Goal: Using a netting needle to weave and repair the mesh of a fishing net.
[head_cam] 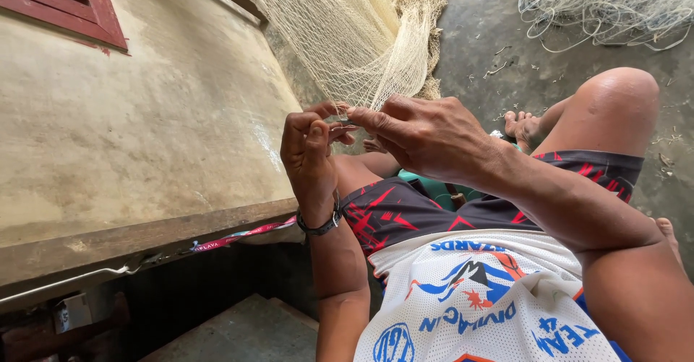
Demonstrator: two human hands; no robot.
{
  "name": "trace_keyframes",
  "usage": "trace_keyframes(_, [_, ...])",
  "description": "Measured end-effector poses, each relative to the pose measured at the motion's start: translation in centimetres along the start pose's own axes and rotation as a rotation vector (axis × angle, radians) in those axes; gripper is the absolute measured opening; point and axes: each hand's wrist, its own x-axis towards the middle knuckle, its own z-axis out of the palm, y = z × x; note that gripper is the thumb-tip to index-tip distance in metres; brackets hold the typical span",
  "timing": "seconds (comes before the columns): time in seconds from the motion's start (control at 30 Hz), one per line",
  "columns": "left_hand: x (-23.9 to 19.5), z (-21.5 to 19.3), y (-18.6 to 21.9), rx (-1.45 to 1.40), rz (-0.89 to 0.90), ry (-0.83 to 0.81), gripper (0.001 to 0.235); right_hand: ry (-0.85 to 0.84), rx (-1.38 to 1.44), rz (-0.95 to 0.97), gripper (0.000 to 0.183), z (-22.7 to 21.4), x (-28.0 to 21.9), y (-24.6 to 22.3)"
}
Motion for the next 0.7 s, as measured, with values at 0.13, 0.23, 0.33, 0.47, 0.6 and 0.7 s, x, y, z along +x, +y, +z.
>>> trace_keyframes(0.13, [-0.1,-0.1,-0.2,0.011,0.01,0.019,0.022,0.025,0.012,-0.021,0.028,0.0,-0.1,0.0])
trace_keyframes(0.23, [-0.1,0.3,0.2,-0.01,0.003,0.021,0.022,0.046,0.072,-0.053,0.028,-0.1,0.1,0.3])
trace_keyframes(0.33, [-0.2,0.0,0.0,-0.003,-0.007,0.012,0.022,0.074,0.131,-0.109,0.026,0.6,0.0,1.0])
trace_keyframes(0.47, [-0.1,0.8,0.8,0.014,-0.005,0.008,0.021,0.112,0.184,-0.141,0.029,2.2,-0.6,2.3])
trace_keyframes(0.6, [-0.2,0.8,0.7,0.016,-0.008,-0.001,0.02,0.148,0.247,-0.101,0.027,4.3,-1.5,3.5])
trace_keyframes(0.7, [-0.3,0.7,0.4,-0.013,-0.035,0.0,0.019,0.225,0.324,-0.139,0.023,4.7,-1.2,3.8])
